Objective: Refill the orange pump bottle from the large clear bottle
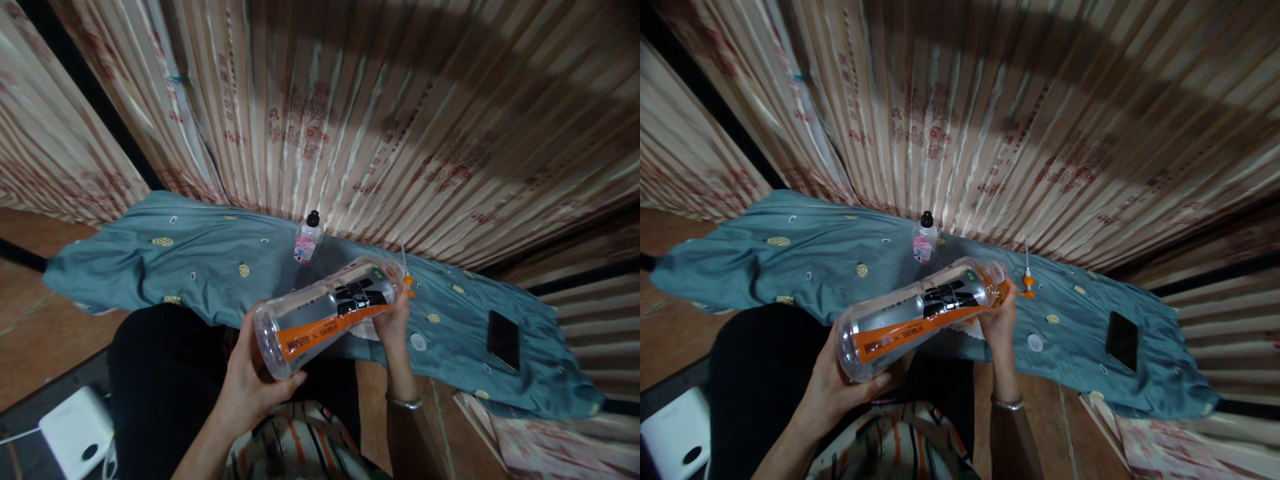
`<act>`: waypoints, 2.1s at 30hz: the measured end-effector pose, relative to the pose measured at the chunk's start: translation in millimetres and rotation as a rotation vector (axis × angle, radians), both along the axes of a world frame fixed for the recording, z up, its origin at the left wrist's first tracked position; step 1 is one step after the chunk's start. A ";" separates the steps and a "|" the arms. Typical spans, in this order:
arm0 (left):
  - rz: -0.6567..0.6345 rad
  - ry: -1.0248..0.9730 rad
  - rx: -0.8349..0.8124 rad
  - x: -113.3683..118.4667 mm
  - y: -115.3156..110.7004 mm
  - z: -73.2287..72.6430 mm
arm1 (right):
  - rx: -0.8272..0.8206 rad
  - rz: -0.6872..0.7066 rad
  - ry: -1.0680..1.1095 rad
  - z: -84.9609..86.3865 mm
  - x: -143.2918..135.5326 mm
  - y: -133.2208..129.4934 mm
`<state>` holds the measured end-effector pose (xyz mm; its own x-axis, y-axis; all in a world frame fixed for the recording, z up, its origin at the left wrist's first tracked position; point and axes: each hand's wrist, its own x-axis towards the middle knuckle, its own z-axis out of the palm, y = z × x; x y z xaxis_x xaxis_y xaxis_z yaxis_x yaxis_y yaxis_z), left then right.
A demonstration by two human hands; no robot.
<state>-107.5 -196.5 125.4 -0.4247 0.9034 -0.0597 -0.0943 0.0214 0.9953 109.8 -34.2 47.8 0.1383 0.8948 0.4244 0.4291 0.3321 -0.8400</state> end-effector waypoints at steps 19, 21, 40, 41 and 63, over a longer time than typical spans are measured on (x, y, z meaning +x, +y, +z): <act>-0.003 -0.015 -0.005 0.7 -0.5 -3.1 | 0.024 -0.013 0.025 -3.7 0.4 2.2; 0.003 -0.016 -0.002 1.3 -0.5 -2.1 | 0.028 -0.019 0.015 -3.6 0.3 2.8; -0.013 0.019 -0.002 -0.7 -0.9 -1.5 | 0.036 -0.029 0.020 -0.8 -1.9 1.5; -0.014 0.028 -0.005 -1.1 -0.8 -2.0 | 0.032 -0.025 0.021 -0.8 -2.0 1.3; 0.003 0.008 0.002 -1.6 -0.5 -2.8 | 0.018 -0.011 0.006 -0.7 0.1 0.9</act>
<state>-109.1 -197.0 122.6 -0.4281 0.9021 -0.0545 -0.0868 0.0190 0.9960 109.9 -33.3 47.1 0.1510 0.8853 0.4398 0.4277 0.3426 -0.8365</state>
